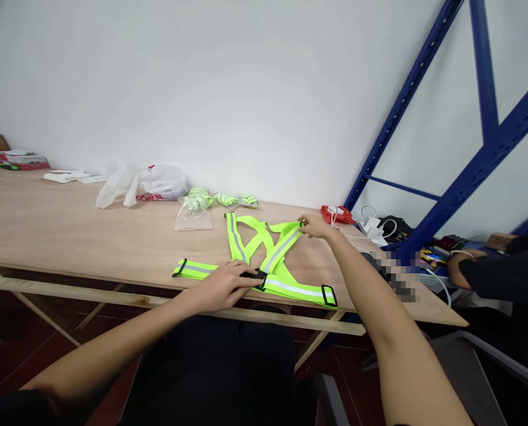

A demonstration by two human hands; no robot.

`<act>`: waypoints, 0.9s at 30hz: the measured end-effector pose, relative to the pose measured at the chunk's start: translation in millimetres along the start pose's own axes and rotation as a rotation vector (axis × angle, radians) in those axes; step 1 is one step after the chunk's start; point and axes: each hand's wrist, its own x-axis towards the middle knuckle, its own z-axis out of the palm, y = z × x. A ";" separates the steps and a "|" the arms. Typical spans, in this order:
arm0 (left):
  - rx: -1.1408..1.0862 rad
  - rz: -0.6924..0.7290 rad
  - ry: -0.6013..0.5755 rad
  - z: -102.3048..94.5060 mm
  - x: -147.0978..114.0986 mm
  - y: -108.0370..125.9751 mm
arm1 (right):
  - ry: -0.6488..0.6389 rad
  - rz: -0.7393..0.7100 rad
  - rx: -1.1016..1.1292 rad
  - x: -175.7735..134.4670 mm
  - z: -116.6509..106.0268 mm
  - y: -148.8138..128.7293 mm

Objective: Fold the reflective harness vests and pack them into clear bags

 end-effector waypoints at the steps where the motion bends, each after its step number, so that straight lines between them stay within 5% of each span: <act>1: 0.001 -0.001 -0.001 -0.1 -0.1 0.2 | 0.027 -0.003 -0.039 2.8 -7.9 -4.9; 8: 0.020 0.006 0.014 2.7 -0.3 -1.0 | 0.176 -0.140 -0.297 29.3 -57.1 -65.0; 14: 0.034 0.015 0.032 4.4 0.3 -0.7 | 0.264 -0.220 -0.496 47.1 -67.5 -112.5; 20: 0.052 0.020 0.033 4.5 0.3 -0.3 | 0.404 -0.100 -0.701 52.5 -24.8 -120.4; 27: 0.058 0.017 0.013 2.1 0.4 1.0 | 0.364 0.017 -0.641 64.3 38.0 -88.9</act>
